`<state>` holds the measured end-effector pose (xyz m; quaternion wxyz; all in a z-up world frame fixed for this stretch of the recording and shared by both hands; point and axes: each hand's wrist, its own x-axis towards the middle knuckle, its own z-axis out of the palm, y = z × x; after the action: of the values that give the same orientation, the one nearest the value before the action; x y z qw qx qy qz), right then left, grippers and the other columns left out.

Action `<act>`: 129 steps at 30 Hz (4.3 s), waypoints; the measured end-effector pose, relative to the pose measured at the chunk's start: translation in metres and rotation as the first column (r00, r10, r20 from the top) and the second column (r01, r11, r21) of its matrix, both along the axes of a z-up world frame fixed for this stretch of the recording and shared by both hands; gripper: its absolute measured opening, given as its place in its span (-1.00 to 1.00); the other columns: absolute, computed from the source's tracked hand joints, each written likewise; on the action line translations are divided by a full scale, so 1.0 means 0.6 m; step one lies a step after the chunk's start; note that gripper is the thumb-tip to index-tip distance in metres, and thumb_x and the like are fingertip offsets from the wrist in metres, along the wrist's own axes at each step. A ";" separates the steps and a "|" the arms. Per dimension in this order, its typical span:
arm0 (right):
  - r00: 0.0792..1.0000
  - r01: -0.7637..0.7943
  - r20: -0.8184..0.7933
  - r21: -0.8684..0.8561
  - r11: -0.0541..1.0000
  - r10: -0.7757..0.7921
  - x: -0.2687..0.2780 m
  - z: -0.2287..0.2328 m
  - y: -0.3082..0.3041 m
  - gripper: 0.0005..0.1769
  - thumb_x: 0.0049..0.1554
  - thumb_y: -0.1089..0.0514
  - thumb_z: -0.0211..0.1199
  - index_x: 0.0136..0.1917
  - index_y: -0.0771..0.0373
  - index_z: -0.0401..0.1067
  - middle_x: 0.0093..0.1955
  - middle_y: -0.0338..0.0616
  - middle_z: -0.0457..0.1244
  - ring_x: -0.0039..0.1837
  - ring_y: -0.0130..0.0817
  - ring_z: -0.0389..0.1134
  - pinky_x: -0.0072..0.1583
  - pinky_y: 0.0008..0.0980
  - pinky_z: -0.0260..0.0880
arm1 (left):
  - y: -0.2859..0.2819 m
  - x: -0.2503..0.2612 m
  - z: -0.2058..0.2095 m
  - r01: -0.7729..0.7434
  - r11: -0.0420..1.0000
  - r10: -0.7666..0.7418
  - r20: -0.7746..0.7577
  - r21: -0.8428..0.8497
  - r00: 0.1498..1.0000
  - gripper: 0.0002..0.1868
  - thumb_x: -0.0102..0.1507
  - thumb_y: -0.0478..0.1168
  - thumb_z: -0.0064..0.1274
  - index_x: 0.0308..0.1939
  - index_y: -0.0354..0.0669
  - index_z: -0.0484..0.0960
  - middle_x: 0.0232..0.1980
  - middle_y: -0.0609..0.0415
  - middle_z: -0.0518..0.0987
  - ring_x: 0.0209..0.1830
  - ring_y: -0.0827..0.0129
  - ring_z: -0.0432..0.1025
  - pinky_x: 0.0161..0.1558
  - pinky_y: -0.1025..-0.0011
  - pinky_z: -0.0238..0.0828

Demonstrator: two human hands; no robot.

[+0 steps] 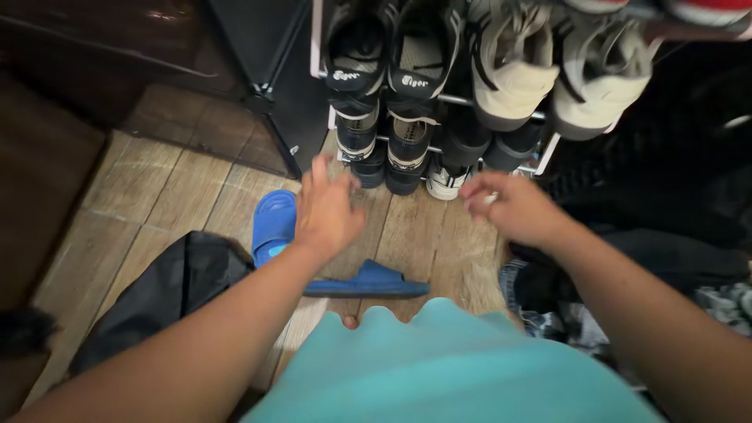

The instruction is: The person removes various shoes from a multi-tier shoe rack and rearranges them neatly. They handle sneakers, flats, and sandals, placing them back on the rack in an organized manner.

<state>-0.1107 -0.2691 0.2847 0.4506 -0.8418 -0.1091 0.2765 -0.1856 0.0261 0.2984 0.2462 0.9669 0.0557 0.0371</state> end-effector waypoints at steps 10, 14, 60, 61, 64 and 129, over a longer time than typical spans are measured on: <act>0.343 0.477 0.899 0.082 0.875 -0.272 0.057 0.324 -0.004 -0.76 0.18 0.40 0.25 0.13 0.27 0.50 0.15 0.03 0.31 0.17 -0.15 0.34 0.21 -0.17 0.39 | -0.107 0.076 0.257 0.095 0.981 0.023 0.593 -0.168 0.805 -0.65 0.04 -0.38 0.12 -0.09 -0.03 0.57 0.22 -0.01 0.43 0.26 -0.03 0.32 0.16 0.01 0.29; 0.261 0.639 0.958 -0.078 0.765 -0.120 0.120 0.355 -0.072 -0.59 0.04 0.38 0.28 0.19 0.27 0.41 0.35 0.13 0.17 0.42 0.21 0.19 0.38 0.07 0.24 | -0.158 0.112 0.353 0.208 0.959 -0.052 0.599 -0.194 0.799 -0.62 0.06 -0.38 0.11 -0.04 -0.02 0.55 0.26 0.00 0.43 0.35 -0.03 0.29 0.25 -0.01 0.27; 0.882 0.274 -0.172 -0.571 0.774 -0.439 0.307 0.502 -0.197 -0.31 -0.19 -0.06 0.57 0.19 0.10 0.45 0.38 0.09 0.13 0.34 0.02 0.31 0.32 -0.16 0.40 | -0.345 0.372 0.562 0.467 0.850 -0.527 -0.397 -0.245 0.752 -0.26 0.12 -0.26 0.16 0.39 -0.16 0.29 0.50 -0.18 0.18 0.20 -0.15 0.41 0.16 0.05 0.38; 0.865 0.354 -0.090 -0.588 0.727 -0.494 0.309 0.511 -0.192 -0.26 -0.18 -0.06 0.57 0.22 0.09 0.38 0.38 0.11 0.10 0.35 0.07 0.25 0.33 -0.11 0.34 | -0.322 0.367 0.572 0.462 0.847 -0.529 -0.337 -0.264 0.779 -0.32 0.13 -0.28 0.12 0.36 -0.10 0.36 0.48 -0.15 0.24 0.20 -0.12 0.43 0.15 0.05 0.40; 0.800 0.574 0.207 -0.537 0.618 -0.563 0.308 0.549 -0.161 -0.20 -0.16 -0.02 0.55 0.28 0.10 0.26 0.38 0.13 0.05 0.39 0.16 0.14 0.32 0.01 0.23 | -0.274 0.366 0.599 0.365 0.907 -0.409 -0.234 -0.211 0.882 -0.37 0.11 -0.29 0.12 0.30 -0.04 0.43 0.43 -0.12 0.29 0.26 -0.09 0.36 0.17 0.05 0.38; 0.861 -0.047 -0.500 0.097 0.994 0.090 0.759 0.533 0.333 -0.17 0.03 -0.37 0.41 0.46 -0.01 0.35 0.27 -0.08 0.21 0.08 -0.23 0.34 0.06 -0.25 0.44 | 0.000 0.368 0.376 -0.775 0.610 0.549 -0.619 -0.161 0.561 0.56 -0.08 -0.04 0.58 0.58 0.49 -0.48 0.39 -0.35 0.27 0.33 -0.17 0.35 0.32 0.08 0.34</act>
<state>0.3445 -0.0695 0.6043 0.4874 -0.7170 -0.0288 0.4975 0.0350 0.0263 0.5241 0.3883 0.7648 0.4944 -0.1411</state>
